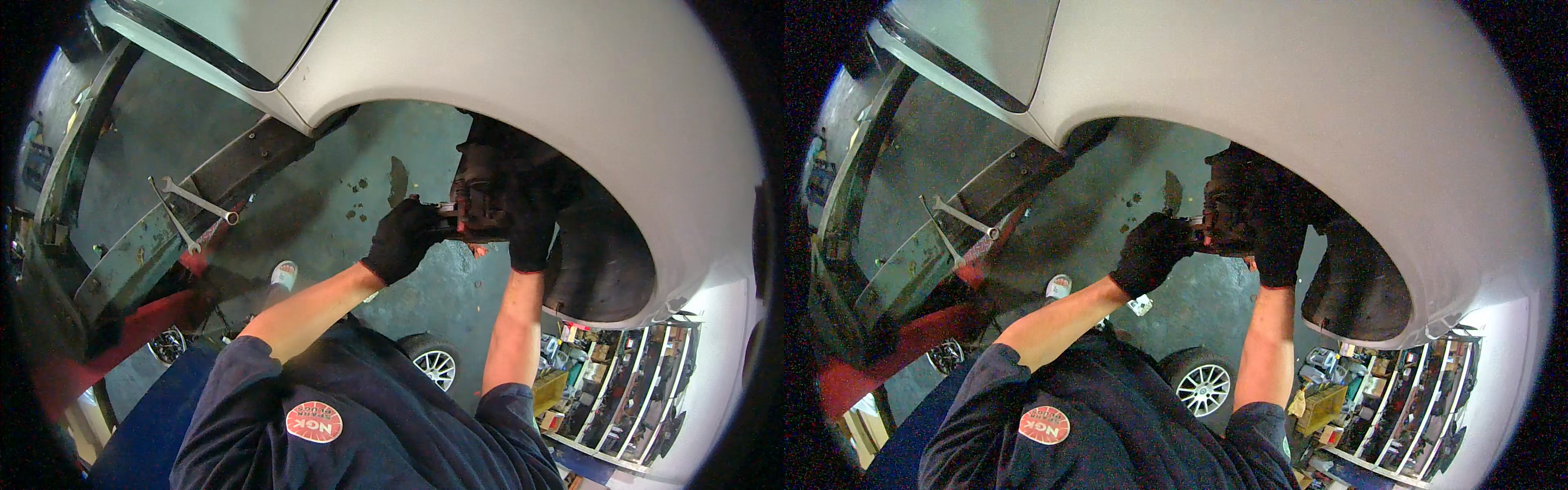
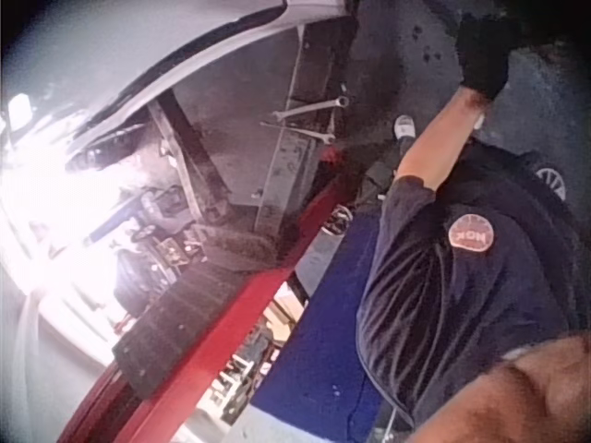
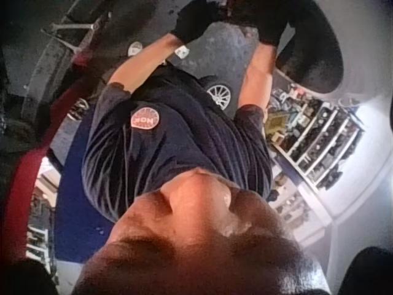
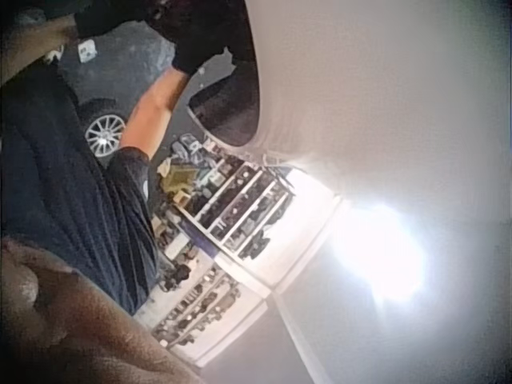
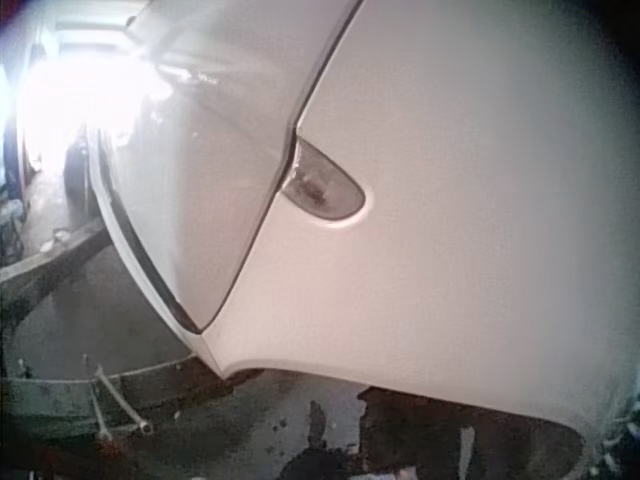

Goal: The person installs a brake caliper onto a car's wheel hub using a wrench. They position the caliper, insert bolts, and tighten them to secure the assembly.

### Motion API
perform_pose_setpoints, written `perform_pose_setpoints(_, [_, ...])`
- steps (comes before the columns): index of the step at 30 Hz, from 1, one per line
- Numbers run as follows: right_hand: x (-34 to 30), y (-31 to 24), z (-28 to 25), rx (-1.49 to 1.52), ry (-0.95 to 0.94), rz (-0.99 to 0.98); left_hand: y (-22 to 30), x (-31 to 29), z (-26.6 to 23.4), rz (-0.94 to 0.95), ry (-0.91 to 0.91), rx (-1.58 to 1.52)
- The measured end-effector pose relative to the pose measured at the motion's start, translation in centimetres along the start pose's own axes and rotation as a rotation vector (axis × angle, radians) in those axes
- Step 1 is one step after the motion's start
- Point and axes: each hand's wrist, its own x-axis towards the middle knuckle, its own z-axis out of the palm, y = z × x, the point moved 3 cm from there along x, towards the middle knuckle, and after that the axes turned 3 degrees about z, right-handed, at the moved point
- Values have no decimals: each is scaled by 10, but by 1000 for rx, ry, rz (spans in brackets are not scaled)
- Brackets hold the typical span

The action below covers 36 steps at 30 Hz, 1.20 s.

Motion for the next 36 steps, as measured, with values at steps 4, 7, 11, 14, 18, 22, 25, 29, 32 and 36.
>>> perform_pose_setpoints(4, [1,-19,-6,-424,133,-272,13,-1,-4,-4,17,-57])
perform_pose_setpoints(7, [5,-27,-9,-324,119,-200,18,0,-5,-40,-11,-150])
perform_pose_setpoints(11, [0,-25,-8,53,9,88,20,1,-3,-141,-3,-193])
perform_pose_setpoints(14, [-3,-17,-6,118,29,158,17,4,-2,-68,-97,-91])
perform_pose_setpoints(18, [-1,-8,-6,-122,79,3,12,6,-2,-8,-16,-14])
perform_pose_setpoints(22, [-3,-8,-7,95,76,102,11,5,-3,-40,-10,-86])
perform_pose_setpoints(25, [-2,-14,-12,-2,93,72,12,5,2,6,-27,-89])
perform_pose_setpoints(29, [5,-27,-10,-341,138,-392,9,3,6,47,-13,-62])
perform_pose_setpoints(32, [4,-17,-11,199,277,-31,8,2,6,38,27,-113])
perform_pose_setpoints(36, [5,-18,-7,-168,85,-110,5,5,7,-24,-84,-141])
